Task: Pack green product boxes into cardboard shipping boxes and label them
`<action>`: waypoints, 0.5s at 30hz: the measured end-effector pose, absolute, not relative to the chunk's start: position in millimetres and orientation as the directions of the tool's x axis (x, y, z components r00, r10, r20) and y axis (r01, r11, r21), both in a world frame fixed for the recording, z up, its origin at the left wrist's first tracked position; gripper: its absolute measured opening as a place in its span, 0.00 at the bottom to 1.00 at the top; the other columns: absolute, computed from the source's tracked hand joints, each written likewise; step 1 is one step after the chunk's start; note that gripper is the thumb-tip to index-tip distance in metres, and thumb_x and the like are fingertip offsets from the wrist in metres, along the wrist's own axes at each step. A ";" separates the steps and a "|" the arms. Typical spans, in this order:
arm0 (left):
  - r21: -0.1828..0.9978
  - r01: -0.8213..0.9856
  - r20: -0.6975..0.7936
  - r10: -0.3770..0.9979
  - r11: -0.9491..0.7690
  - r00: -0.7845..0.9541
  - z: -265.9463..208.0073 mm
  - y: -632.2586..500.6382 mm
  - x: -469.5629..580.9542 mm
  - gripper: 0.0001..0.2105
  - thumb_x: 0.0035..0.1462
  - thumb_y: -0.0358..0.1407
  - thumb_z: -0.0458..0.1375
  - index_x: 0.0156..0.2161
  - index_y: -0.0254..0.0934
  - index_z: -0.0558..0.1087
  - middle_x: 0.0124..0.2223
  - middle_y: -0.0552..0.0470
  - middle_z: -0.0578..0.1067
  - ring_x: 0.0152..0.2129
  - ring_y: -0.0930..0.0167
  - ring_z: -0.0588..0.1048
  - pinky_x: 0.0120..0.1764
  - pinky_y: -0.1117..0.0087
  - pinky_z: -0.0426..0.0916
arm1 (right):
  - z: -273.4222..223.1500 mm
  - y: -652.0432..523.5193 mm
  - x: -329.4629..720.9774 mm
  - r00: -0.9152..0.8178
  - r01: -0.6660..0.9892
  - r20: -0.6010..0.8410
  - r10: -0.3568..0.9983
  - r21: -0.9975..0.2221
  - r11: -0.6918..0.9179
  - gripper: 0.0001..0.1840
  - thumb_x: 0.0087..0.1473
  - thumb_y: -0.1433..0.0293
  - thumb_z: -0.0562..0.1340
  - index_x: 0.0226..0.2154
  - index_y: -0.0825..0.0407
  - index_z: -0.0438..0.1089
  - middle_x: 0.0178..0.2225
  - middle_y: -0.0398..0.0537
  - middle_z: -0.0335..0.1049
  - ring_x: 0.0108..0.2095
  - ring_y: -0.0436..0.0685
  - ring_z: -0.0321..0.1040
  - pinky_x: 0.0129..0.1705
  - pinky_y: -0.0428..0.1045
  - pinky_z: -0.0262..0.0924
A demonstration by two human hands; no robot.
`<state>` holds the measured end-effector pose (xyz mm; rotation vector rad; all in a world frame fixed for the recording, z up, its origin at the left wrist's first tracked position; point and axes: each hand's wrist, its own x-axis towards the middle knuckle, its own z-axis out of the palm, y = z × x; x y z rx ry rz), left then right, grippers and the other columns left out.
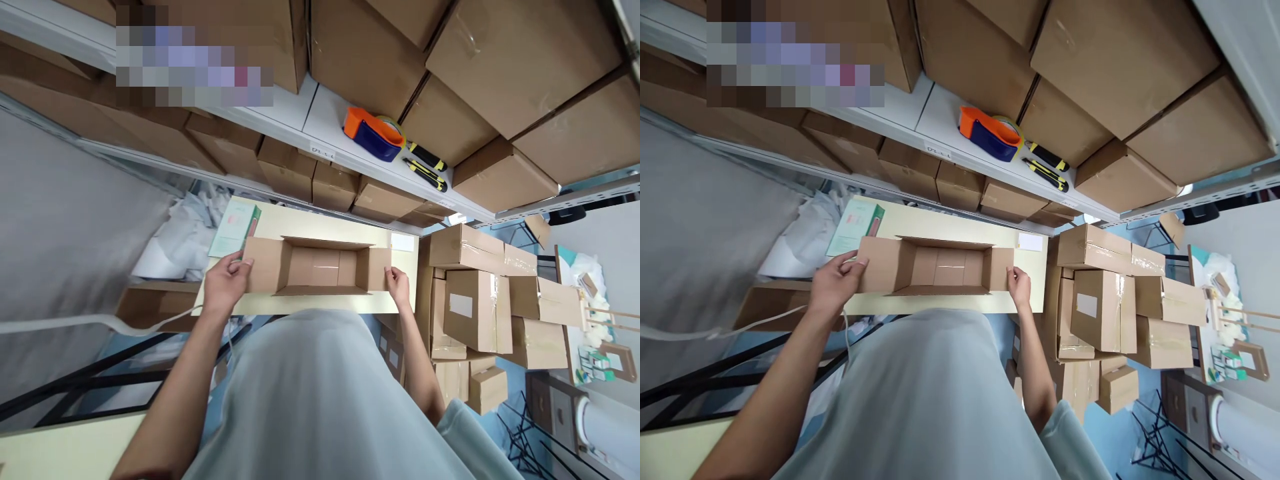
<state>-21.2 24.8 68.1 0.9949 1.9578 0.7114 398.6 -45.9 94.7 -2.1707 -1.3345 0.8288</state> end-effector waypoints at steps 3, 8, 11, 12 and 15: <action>0.740 0.263 -0.500 0.767 0.620 -0.402 71.4 23.7 -24.1 0.19 0.61 0.37 0.65 0.56 0.32 0.78 0.41 0.48 0.86 0.44 0.63 0.84 0.55 0.60 0.81 | 92.7 -50.2 403.2 0.337 0.593 -0.292 0.895 -0.672 -0.442 0.37 0.64 0.33 0.53 0.25 0.46 0.65 0.23 0.42 0.64 0.27 0.55 0.58 0.31 0.50 0.53; 0.804 0.167 -0.502 0.802 0.571 -0.323 82.7 20.2 -21.0 0.27 0.61 0.39 0.68 0.64 0.31 0.74 0.57 0.39 0.85 0.48 0.64 0.85 0.57 0.61 0.80 | 103.4 -46.6 396.7 0.439 0.522 -0.253 0.862 -0.709 -0.474 0.38 0.60 0.36 0.64 0.49 0.52 0.80 0.47 0.59 0.85 0.42 0.63 0.80 0.47 0.54 0.73; 0.853 0.147 -0.449 0.848 0.501 -0.281 87.9 18.2 -19.3 0.32 0.60 0.41 0.70 0.67 0.32 0.72 0.62 0.36 0.83 0.50 0.62 0.85 0.58 0.58 0.80 | 113.4 -40.0 392.0 0.493 0.527 -0.186 0.850 -0.714 -0.461 0.41 0.58 0.37 0.68 0.56 0.54 0.79 0.56 0.66 0.84 0.51 0.67 0.83 0.57 0.59 0.75; 0.862 0.156 -0.432 0.860 0.483 -0.272 88.8 17.4 -19.1 0.34 0.60 0.43 0.70 0.67 0.32 0.71 0.62 0.36 0.83 0.51 0.61 0.85 0.59 0.57 0.80 | 116.1 -38.6 390.9 0.497 0.534 -0.181 0.849 -0.707 -0.464 0.41 0.57 0.37 0.69 0.55 0.54 0.79 0.56 0.66 0.84 0.52 0.68 0.83 0.59 0.60 0.75; 0.868 0.209 -0.405 0.885 0.451 -0.228 88.1 13.0 -19.9 0.38 0.57 0.50 0.72 0.68 0.37 0.72 0.63 0.38 0.82 0.54 0.58 0.84 0.59 0.55 0.80 | 119.5 -39.4 388.7 0.494 0.563 -0.207 0.845 -0.665 -0.492 0.38 0.53 0.38 0.71 0.50 0.52 0.79 0.52 0.65 0.86 0.54 0.71 0.83 0.62 0.63 0.74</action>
